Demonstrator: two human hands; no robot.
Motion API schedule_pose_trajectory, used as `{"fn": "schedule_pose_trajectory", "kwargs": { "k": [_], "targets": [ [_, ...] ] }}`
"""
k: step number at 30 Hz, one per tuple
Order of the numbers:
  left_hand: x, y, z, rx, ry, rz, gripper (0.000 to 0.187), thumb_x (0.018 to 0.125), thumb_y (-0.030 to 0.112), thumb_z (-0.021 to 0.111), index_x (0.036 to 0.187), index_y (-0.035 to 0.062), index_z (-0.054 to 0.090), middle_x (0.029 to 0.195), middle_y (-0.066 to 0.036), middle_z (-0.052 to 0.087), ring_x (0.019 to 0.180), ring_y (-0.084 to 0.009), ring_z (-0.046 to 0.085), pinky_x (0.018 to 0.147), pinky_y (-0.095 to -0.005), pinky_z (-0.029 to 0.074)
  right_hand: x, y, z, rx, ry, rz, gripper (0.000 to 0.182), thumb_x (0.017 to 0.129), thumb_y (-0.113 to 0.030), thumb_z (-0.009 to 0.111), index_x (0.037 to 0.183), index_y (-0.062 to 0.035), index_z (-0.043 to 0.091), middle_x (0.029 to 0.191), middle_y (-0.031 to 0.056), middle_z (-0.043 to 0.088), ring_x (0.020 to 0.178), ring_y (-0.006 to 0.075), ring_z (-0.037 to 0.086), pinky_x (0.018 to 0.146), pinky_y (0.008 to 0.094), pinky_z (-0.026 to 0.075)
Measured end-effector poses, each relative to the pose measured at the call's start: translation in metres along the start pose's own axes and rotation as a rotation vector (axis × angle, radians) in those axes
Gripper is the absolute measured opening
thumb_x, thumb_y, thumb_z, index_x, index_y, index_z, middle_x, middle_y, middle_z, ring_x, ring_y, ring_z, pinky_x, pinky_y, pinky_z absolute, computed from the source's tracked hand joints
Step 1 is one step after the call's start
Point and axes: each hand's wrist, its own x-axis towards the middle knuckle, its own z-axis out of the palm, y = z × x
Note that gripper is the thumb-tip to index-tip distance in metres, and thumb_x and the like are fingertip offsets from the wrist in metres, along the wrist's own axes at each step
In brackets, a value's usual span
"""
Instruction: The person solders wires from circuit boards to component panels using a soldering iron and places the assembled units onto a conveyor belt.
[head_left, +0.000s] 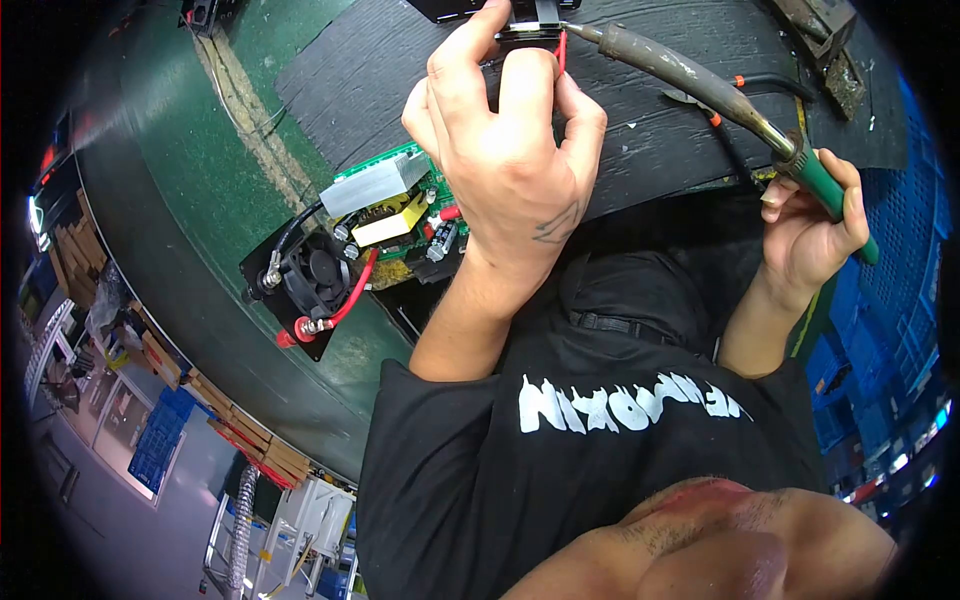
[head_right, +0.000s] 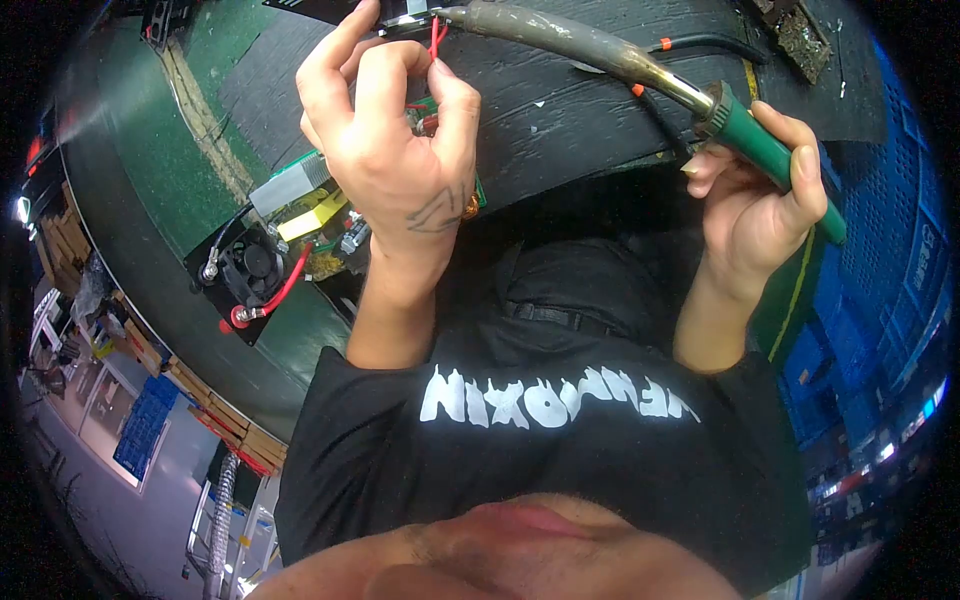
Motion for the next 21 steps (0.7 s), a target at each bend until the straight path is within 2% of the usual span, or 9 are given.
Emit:
{"fn": "schedule_pose_trajectory", "kwargs": {
  "k": [4,5,6,12,13,15,21],
  "targets": [
    [-0.002,-0.005,0.004,-0.057,0.035,0.002,0.021,0.063,-0.001,0.068,0.083,0.0019,0.063,0.114,-0.019,0.056,0.090,-0.0297,0.056,0.080,-0.0370,0.042,0.001,-0.002,0.000,-0.017,-0.006,0.003,0.045,0.091,-0.038,0.038,0.106,-0.0020,0.061,0.077,0.0175,0.063,0.055,0.0224,0.059,0.044,0.0269,0.045],
    [-0.002,-0.009,0.006,-0.037,0.052,0.055,0.021,0.063,0.000,0.067,0.084,0.0019,0.063,0.114,-0.019,0.056,0.091,-0.0298,0.055,0.080,-0.0372,0.042,0.002,-0.002,0.000,-0.017,-0.007,0.003,0.045,0.091,-0.038,0.038,0.106,-0.0020,0.061,0.077,0.0175,0.063,0.055,0.0224,0.059,0.044,0.0269,0.045],
    [-0.002,-0.011,0.006,-0.016,0.070,0.107,0.021,0.063,0.000,0.067,0.084,0.0020,0.063,0.114,-0.019,0.056,0.091,-0.0298,0.055,0.080,-0.0373,0.042,0.002,-0.003,0.000,-0.026,-0.019,-0.020,0.045,0.092,-0.037,0.038,0.106,-0.0019,0.060,0.079,0.0181,0.063,0.055,0.0225,0.059,0.044,0.0272,0.045],
    [-0.003,-0.011,0.005,0.017,0.057,0.112,0.022,0.063,0.000,0.067,0.084,0.0020,0.063,0.114,-0.020,0.057,0.093,-0.0311,0.055,0.082,-0.0379,0.041,0.002,-0.010,0.002,-0.065,-0.106,-0.136,0.044,0.091,-0.036,0.037,0.106,-0.0009,0.060,0.089,0.0204,0.062,0.056,0.0229,0.059,0.046,0.0286,0.048],
    [0.011,0.006,-0.001,0.017,0.058,0.112,0.022,0.063,0.000,0.067,0.084,0.0020,0.063,0.114,-0.020,0.057,0.093,-0.0311,0.055,0.082,-0.0379,0.041,0.002,-0.011,0.003,-0.067,-0.117,-0.135,0.044,0.091,-0.036,0.038,0.106,-0.0012,0.060,0.089,0.0204,0.061,0.056,0.0231,0.059,0.046,0.0286,0.048],
    [0.051,0.056,-0.020,0.723,-0.774,-0.279,0.022,0.063,0.001,0.067,0.084,0.0021,0.063,0.114,-0.020,0.057,0.095,-0.0320,0.055,0.084,-0.0380,0.041,0.003,-0.013,0.004,-0.069,-0.130,-0.133,0.043,0.091,-0.035,0.038,0.106,-0.0014,0.060,0.089,0.0204,0.061,0.056,0.0233,0.059,0.046,0.0286,0.048],
    [0.050,0.056,-0.019,0.705,-0.750,-0.316,0.021,0.063,0.001,0.067,0.083,0.0026,0.063,0.114,-0.020,0.057,0.097,-0.0325,0.055,0.085,-0.0382,0.040,0.008,-0.016,-0.002,-0.094,-0.312,-0.203,0.042,0.090,-0.032,0.040,0.110,-0.0017,0.060,0.089,0.0227,0.058,0.057,0.0239,0.057,0.048,0.0284,0.048]
  ]
}}
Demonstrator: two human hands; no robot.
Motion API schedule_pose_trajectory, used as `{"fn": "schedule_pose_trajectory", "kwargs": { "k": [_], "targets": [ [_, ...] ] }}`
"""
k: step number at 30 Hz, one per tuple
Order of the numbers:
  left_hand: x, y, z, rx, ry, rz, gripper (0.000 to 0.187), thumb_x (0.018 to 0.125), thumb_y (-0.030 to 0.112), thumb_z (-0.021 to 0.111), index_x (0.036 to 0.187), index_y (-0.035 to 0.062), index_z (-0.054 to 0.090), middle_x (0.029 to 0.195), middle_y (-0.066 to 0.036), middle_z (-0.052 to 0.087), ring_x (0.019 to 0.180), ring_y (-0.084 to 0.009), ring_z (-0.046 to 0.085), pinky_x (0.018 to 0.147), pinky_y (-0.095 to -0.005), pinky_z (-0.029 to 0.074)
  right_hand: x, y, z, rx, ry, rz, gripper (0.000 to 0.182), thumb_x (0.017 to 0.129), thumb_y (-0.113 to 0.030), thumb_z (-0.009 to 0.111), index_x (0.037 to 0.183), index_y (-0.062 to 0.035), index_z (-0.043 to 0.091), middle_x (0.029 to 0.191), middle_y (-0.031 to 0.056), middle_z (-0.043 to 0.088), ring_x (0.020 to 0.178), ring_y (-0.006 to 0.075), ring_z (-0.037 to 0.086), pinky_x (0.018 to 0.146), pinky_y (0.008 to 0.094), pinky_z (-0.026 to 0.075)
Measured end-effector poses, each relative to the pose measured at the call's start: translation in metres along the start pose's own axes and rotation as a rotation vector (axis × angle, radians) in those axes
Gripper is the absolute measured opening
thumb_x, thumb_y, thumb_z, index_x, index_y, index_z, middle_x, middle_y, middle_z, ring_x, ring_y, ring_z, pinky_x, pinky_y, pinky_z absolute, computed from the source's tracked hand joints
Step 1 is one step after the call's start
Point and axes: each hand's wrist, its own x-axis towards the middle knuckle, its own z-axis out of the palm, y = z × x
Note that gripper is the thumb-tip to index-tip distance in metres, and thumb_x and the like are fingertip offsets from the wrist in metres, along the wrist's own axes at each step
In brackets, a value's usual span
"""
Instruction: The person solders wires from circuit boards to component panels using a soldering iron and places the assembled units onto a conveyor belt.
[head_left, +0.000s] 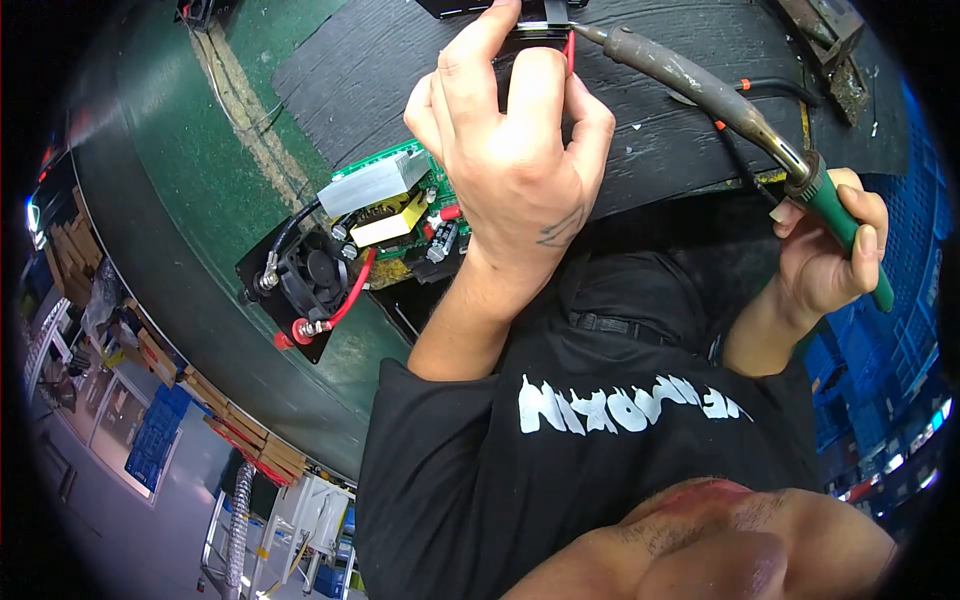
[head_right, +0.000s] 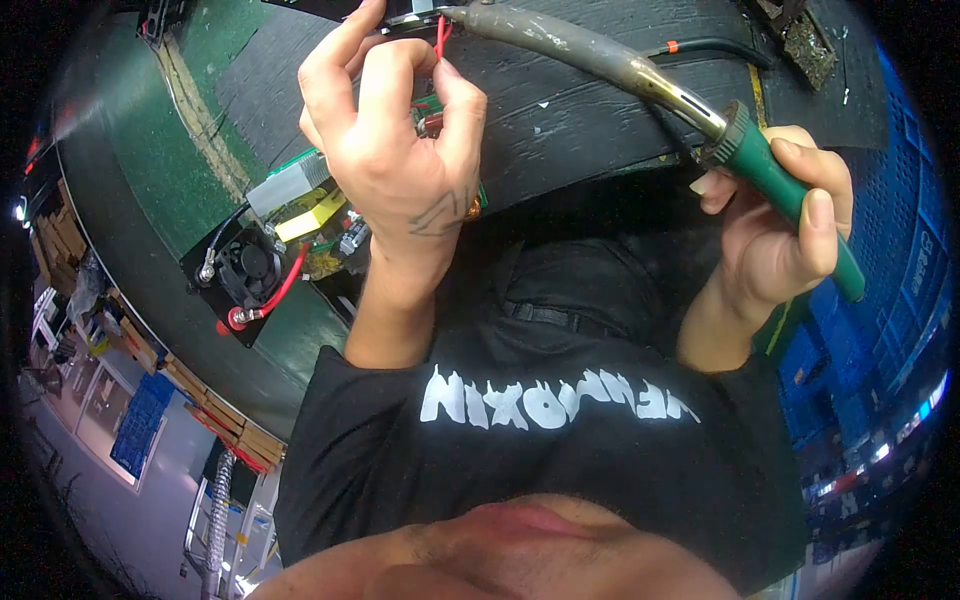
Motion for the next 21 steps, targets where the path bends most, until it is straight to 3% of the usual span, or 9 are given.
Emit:
{"fn": "schedule_pose_trajectory", "kwargs": {
  "k": [21],
  "targets": [
    [0.0001,0.0030,-0.0023,0.013,-0.015,0.003,0.021,0.063,0.002,0.068,0.083,0.0024,0.063,0.114,-0.020,0.057,0.097,-0.0321,0.055,0.085,-0.0381,0.040,-0.0044,0.0067,-0.0056,0.042,0.023,-0.006,0.040,0.088,-0.030,0.043,0.109,-0.0011,0.060,0.089,0.0239,0.057,0.057,0.0236,0.058,0.045,0.0268,0.048]
  ]
}}
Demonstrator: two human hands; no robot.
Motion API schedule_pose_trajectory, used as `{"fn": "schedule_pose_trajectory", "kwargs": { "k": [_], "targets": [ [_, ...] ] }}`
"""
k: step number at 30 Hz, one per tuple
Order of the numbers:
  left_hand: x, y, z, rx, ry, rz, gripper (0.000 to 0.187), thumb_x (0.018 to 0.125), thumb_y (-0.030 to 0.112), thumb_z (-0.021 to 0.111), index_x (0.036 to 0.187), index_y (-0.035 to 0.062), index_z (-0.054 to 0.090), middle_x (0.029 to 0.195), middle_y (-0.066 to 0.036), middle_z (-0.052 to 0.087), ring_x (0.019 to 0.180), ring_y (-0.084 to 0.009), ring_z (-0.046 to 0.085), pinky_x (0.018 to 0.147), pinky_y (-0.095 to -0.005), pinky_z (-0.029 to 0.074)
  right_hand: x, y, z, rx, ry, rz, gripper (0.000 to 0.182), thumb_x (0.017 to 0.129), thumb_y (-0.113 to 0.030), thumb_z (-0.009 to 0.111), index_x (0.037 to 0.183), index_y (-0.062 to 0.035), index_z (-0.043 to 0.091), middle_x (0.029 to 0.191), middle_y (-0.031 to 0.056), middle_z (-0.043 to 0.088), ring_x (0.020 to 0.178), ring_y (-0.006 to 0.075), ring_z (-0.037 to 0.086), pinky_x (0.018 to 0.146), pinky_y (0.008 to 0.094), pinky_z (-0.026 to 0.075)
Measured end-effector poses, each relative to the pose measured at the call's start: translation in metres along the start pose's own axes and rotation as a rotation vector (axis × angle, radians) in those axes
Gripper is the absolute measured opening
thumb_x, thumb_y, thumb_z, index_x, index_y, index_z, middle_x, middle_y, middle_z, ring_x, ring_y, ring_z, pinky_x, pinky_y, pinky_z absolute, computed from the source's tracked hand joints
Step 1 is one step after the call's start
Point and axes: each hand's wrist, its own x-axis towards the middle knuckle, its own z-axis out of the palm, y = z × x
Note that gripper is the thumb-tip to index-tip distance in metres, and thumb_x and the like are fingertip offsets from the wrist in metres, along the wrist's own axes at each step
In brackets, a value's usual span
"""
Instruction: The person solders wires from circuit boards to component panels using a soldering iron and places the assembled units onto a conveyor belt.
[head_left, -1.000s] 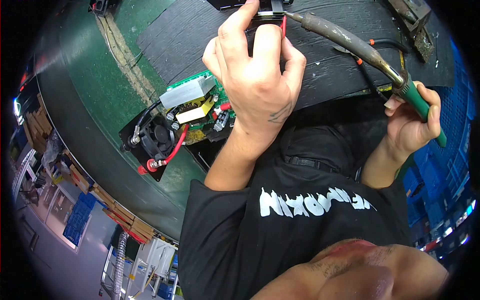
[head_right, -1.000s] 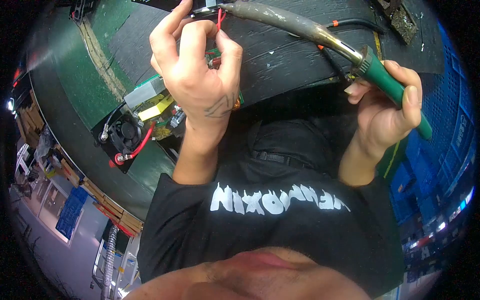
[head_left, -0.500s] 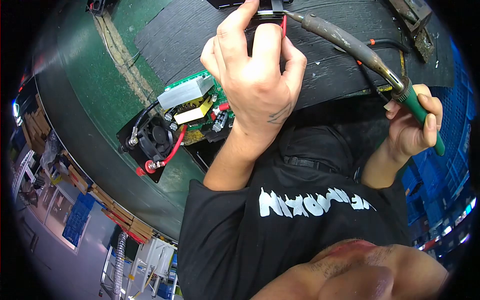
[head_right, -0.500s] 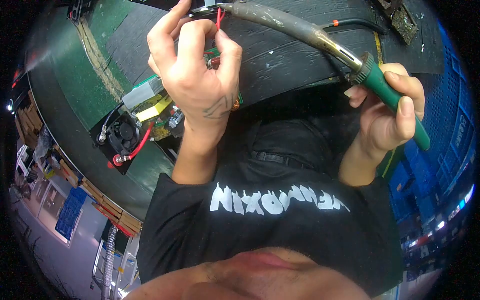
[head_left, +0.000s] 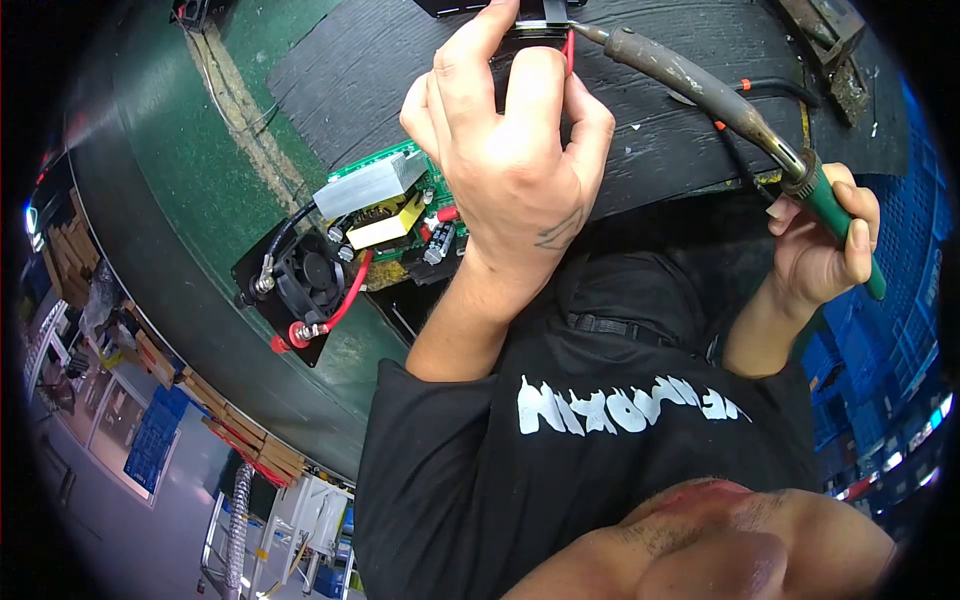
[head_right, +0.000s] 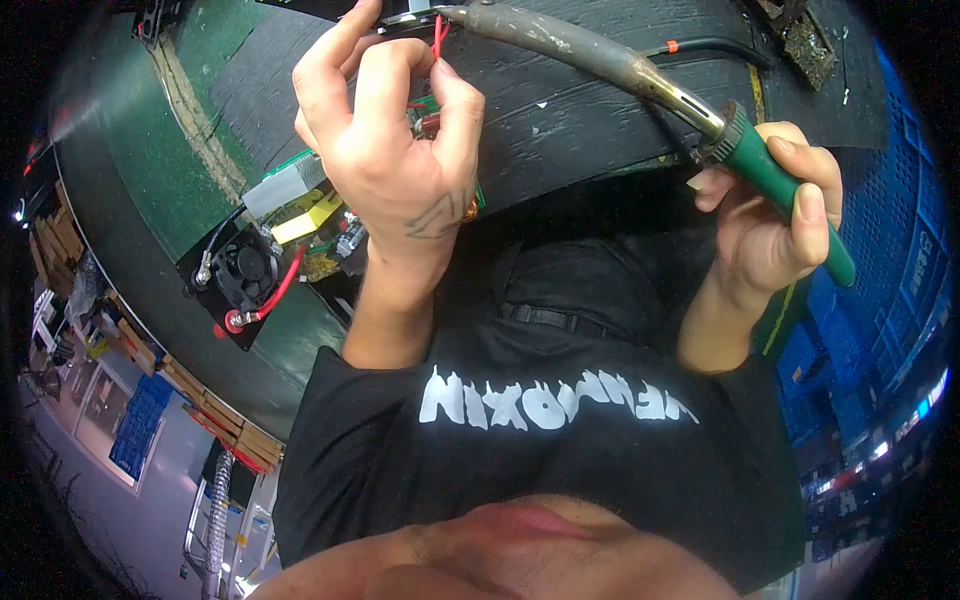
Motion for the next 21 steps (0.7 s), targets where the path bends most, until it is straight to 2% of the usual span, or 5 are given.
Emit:
{"fn": "schedule_pose_trajectory", "kwargs": {
  "k": [9,10,12,18,21],
  "targets": [
    [0.001,-0.001,0.000,-0.001,-0.008,-0.005,0.022,0.063,0.002,0.067,0.085,0.0020,0.064,0.114,-0.020,0.057,0.096,-0.0319,0.056,0.085,-0.0379,0.040,0.000,0.002,0.003,0.005,0.072,0.013,0.041,0.088,-0.032,0.043,0.108,-0.0013,0.061,0.090,0.0238,0.058,0.055,0.0228,0.058,0.041,0.0247,0.045],
    [0.004,-0.009,0.023,0.000,-0.009,-0.007,0.022,0.063,0.002,0.067,0.085,0.0020,0.064,0.114,-0.020,0.057,0.096,-0.0319,0.056,0.085,-0.0379,0.040,-0.001,0.002,0.003,0.000,0.075,0.016,0.041,0.088,-0.032,0.043,0.108,-0.0016,0.061,0.090,0.0237,0.058,0.055,0.0226,0.058,0.041,0.0247,0.045],
    [0.020,-0.028,0.077,-0.669,0.896,0.389,0.023,0.063,0.002,0.067,0.085,0.0018,0.065,0.113,-0.020,0.058,0.096,-0.0317,0.056,0.085,-0.0378,0.041,-0.001,0.000,0.003,-0.004,0.077,0.020,0.041,0.088,-0.032,0.042,0.107,-0.0020,0.061,0.090,0.0237,0.058,0.055,0.0225,0.058,0.041,0.0247,0.045],
    [0.012,-0.033,0.085,-0.658,0.892,0.388,0.023,0.063,0.002,0.068,0.086,0.0014,0.065,0.113,-0.020,0.057,0.096,-0.0317,0.056,0.085,-0.0377,0.041,0.001,0.000,0.005,0.038,0.085,-0.004,0.039,0.089,-0.027,0.039,0.107,0.0015,0.057,0.087,0.0254,0.059,0.055,0.0238,0.060,0.042,0.0254,0.047],
    [0.014,-0.033,0.086,-0.651,0.905,0.397,0.024,0.063,0.002,0.068,0.086,0.0015,0.065,0.113,-0.020,0.057,0.096,-0.0318,0.056,0.084,-0.0378,0.041,0.000,0.000,0.003,0.011,0.091,0.015,0.042,0.089,-0.033,0.041,0.108,-0.0026,0.062,0.091,0.0235,0.059,0.055,0.0224,0.058,0.041,0.0246,0.045]
  ]
}}
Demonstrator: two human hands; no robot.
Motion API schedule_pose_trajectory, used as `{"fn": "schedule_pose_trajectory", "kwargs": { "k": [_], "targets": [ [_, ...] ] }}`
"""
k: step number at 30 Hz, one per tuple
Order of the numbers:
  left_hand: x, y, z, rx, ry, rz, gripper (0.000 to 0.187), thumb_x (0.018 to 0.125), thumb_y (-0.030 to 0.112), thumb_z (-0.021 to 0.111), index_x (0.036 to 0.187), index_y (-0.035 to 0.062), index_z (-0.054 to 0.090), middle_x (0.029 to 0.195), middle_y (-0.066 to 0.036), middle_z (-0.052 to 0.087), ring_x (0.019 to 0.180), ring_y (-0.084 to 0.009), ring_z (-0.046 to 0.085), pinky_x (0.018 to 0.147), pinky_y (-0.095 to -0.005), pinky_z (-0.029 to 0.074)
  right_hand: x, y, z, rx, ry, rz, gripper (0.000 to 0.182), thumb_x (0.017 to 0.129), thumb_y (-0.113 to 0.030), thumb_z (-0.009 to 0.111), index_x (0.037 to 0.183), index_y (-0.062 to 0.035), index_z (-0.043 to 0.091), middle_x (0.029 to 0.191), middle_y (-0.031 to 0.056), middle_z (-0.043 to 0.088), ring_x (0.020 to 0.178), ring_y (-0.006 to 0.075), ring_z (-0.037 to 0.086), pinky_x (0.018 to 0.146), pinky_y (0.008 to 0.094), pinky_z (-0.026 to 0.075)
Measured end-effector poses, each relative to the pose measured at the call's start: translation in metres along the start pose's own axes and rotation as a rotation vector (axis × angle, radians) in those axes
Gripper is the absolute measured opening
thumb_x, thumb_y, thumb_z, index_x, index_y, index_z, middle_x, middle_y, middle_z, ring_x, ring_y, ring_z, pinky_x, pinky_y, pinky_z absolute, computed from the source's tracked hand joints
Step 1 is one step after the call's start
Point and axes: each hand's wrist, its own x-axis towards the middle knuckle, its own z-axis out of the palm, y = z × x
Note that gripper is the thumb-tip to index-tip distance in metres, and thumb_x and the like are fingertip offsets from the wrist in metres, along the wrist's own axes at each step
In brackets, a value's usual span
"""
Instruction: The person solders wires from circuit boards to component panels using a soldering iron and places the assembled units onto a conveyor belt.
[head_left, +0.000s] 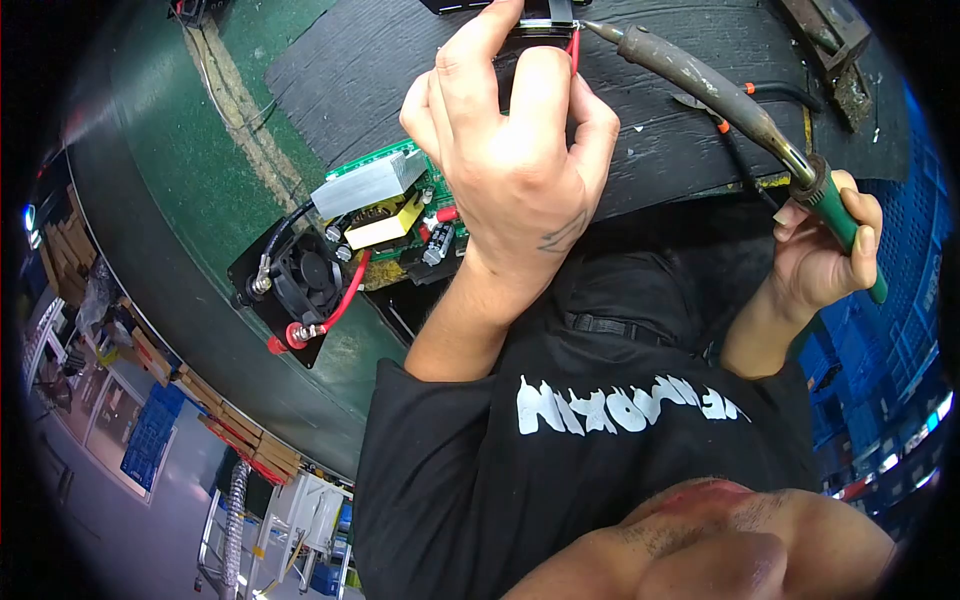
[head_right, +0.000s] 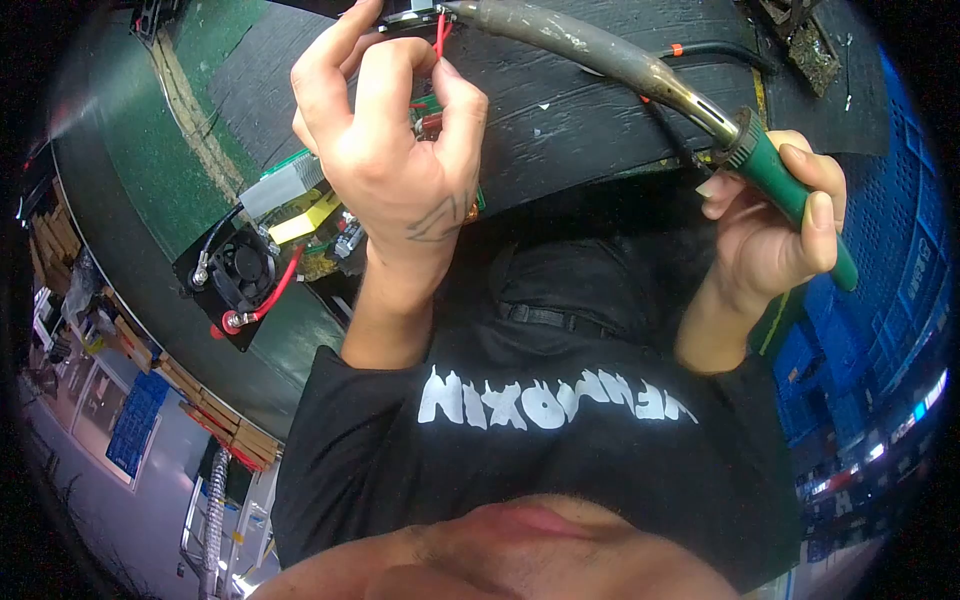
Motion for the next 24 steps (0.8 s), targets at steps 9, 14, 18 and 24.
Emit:
{"fn": "schedule_pose_trajectory", "kwargs": {
  "k": [9,14,18,24],
  "targets": [
    [0.067,0.062,-0.023,0.663,-0.921,-0.412,0.022,0.063,0.001,0.068,0.084,0.0014,0.064,0.113,-0.021,0.057,0.096,-0.0321,0.055,0.084,-0.0381,0.041,0.004,0.003,0.002,0.021,-0.051,-0.015,0.039,0.089,-0.028,0.039,0.108,0.0003,0.058,0.085,0.0236,0.059,0.056,0.0224,0.059,0.043,0.0248,0.047],
    [0.067,0.061,-0.024,0.667,-0.916,-0.407,0.022,0.062,0.001,0.068,0.084,0.0016,0.065,0.113,-0.021,0.057,0.096,-0.0321,0.056,0.085,-0.0381,0.041,0.004,0.001,0.002,0.039,0.021,0.003,0.040,0.089,-0.031,0.039,0.107,-0.0006,0.058,0.085,0.0235,0.059,0.054,0.0220,0.058,0.041,0.0240,0.045],
    [0.067,0.061,-0.023,0.675,-0.920,-0.399,0.023,0.062,0.001,0.068,0.084,0.0020,0.065,0.113,-0.020,0.058,0.096,-0.0318,0.056,0.085,-0.0378,0.041,0.003,-0.001,-0.003,0.029,0.096,0.032,0.041,0.089,-0.034,0.039,0.106,-0.0021,0.059,0.087,0.0231,0.059,0.053,0.0215,0.057,0.040,0.0237,0.044],
    [0.067,0.062,-0.023,0.682,-0.920,-0.416,0.022,0.062,0.001,0.068,0.084,0.0023,0.065,0.113,-0.020,0.058,0.096,-0.0314,0.056,0.084,-0.0377,0.041,0.002,0.000,-0.012,0.084,0.133,0.061,0.042,0.086,-0.036,0.042,0.103,-0.0032,0.063,0.102,0.0238,0.062,0.055,0.0222,0.057,0.042,0.0243,0.043]
  ]
}}
